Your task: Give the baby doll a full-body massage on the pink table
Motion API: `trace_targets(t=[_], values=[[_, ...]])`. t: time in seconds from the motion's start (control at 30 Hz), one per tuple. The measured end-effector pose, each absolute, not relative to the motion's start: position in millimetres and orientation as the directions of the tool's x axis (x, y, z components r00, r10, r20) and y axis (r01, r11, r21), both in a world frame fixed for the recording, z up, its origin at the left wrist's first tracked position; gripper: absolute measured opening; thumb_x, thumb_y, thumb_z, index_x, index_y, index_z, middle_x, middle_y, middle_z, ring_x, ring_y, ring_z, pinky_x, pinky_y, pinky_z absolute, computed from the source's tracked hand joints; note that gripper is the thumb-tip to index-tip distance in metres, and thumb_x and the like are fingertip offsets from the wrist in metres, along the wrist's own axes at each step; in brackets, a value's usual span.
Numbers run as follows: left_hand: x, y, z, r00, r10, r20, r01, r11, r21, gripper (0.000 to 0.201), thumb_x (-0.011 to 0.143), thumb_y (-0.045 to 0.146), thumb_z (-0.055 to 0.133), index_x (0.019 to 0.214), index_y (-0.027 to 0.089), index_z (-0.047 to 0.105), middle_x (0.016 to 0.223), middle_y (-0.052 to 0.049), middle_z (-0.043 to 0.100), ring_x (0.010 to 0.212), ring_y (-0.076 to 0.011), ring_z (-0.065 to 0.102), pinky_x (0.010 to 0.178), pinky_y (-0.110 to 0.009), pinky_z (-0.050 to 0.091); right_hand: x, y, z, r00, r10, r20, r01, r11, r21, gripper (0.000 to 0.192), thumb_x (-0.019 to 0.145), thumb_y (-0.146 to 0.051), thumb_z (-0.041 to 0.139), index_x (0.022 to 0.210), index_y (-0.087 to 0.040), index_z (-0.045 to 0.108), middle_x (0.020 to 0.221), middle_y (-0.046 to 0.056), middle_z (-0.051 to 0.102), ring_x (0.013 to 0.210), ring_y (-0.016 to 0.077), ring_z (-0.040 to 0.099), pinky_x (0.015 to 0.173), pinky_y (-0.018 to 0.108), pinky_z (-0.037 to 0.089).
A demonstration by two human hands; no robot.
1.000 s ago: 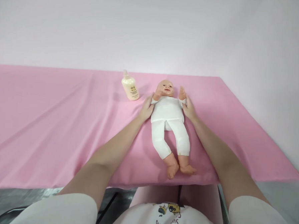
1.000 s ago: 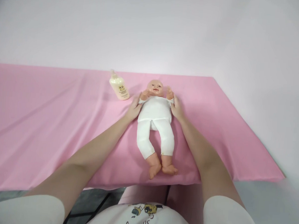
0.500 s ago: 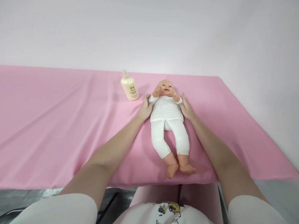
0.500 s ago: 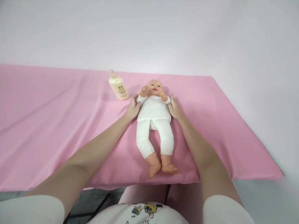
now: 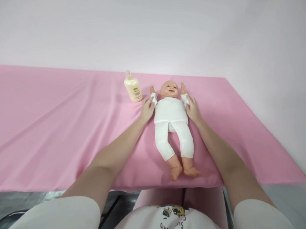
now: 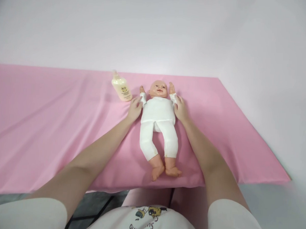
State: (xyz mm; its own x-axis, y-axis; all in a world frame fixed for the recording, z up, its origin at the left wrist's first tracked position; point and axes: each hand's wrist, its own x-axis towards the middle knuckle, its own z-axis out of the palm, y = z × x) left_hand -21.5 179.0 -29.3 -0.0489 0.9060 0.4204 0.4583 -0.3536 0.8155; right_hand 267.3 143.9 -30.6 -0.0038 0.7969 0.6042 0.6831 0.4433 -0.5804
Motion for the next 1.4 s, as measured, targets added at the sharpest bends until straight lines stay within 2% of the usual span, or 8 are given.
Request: trace_targets(t=[0.27,0.47,0.63,0.77,0.93,1.07,1.23,1.4], values=[[-21.1,175.4,-27.5,-0.014,0.942,0.334,0.485,-0.286,0.827,0.041,0.095,0.027,0.056,0.133,0.017,0.066,0.13,-0.015,0.064,0.125,-0.0297,0.061,0.118,-0.048,0.039,267.8,151.9,-38.8,0.013,0.878,0.479,0.716,0.326,-0.617,0.054,0.091,-0.023,0.048,0.144,-0.016,0.054,0.141,0.017,0.06,0.133,0.0322,0.055,0.119,0.054,0.039],[-20.7,168.1,-23.3,0.043,0.968,0.248,0.475,-0.238,0.847,0.049,0.097,0.03,0.051,0.146,0.023,0.056,0.15,-0.008,0.057,0.141,-0.0292,0.052,0.122,-0.048,0.035,267.7,143.2,-32.1,0.092,0.933,0.349,0.636,0.214,-0.741,0.063,0.092,-0.029,0.047,0.153,-0.011,0.042,0.148,0.02,0.055,0.14,0.0341,0.051,0.12,0.054,0.038],[-22.5,175.1,-29.7,0.034,0.956,0.291,0.299,-0.288,0.91,0.061,0.089,0.024,0.06,0.149,0.025,0.049,0.154,-0.009,0.052,0.144,-0.0266,0.048,0.123,-0.045,0.034,271.0,146.9,-32.5,0.152,0.938,0.312,0.382,0.235,-0.894,0.073,0.088,-0.039,0.056,0.154,-0.017,0.034,0.163,0.016,0.038,0.15,0.0288,0.039,0.125,0.049,0.032],[-21.8,184.7,-33.8,0.046,0.956,0.29,-0.01,-0.29,0.957,0.074,0.077,0.023,0.068,0.147,0.023,0.046,0.133,-0.013,0.068,0.125,-0.0294,0.064,0.108,-0.049,0.05,276.0,155.2,-33.7,0.162,0.927,0.338,0.112,0.323,-0.94,0.079,0.076,-0.037,0.069,0.147,-0.022,0.037,0.157,0.015,0.046,0.142,0.0268,0.05,0.117,0.048,0.043],[-19.6,186.2,-30.2,-0.026,0.959,0.283,-0.17,-0.284,0.944,0.04,0.06,0.014,0.069,0.099,0.019,0.068,0.105,-0.009,0.076,0.108,-0.0293,0.071,0.097,-0.046,0.056,281.6,157.2,-34.3,0.154,0.941,0.301,-0.02,0.307,-0.952,0.04,0.067,-0.022,0.066,0.107,-0.024,0.06,0.122,0.007,0.072,0.117,0.0271,0.066,0.104,0.05,0.054],[-17.6,179.7,-25.6,-0.003,0.956,0.293,-0.136,-0.291,0.947,0.014,0.06,0.008,0.058,0.068,0.018,0.058,0.089,-0.006,0.075,0.101,-0.0229,0.072,0.102,-0.046,0.053,278.1,155.9,-35.2,0.121,0.944,0.307,-0.049,0.315,-0.948,0.014,0.064,-0.015,0.058,0.065,-0.024,0.047,0.082,0.003,0.071,0.106,0.0256,0.068,0.104,0.052,0.052],[-16.9,176.4,-25.1,0.066,0.941,0.332,-0.097,-0.325,0.941,0.019,0.06,0.011,0.056,0.076,0.019,0.059,0.094,-0.004,0.074,0.099,-0.0215,0.069,0.099,-0.042,0.053,272.4,151.4,-29.9,0.133,0.946,0.296,-0.072,0.307,-0.949,0.014,0.061,-0.016,0.056,0.064,-0.025,0.045,0.08,0.002,0.069,0.102,0.0235,0.068,0.104,0.049,0.052],[-16.7,176.9,-28.3,0.077,0.942,0.325,0.032,-0.329,0.944,0.045,0.065,0.014,0.061,0.109,0.021,0.059,0.115,-0.006,0.07,0.111,-0.024,0.066,0.099,-0.04,0.052,266.8,146.5,-26.9,0.124,0.945,0.302,0.068,0.295,-0.953,0.015,0.074,-0.031,0.059,0.086,-0.024,0.057,0.092,0.003,0.07,0.092,0.0213,0.068,0.09,0.041,0.058]])
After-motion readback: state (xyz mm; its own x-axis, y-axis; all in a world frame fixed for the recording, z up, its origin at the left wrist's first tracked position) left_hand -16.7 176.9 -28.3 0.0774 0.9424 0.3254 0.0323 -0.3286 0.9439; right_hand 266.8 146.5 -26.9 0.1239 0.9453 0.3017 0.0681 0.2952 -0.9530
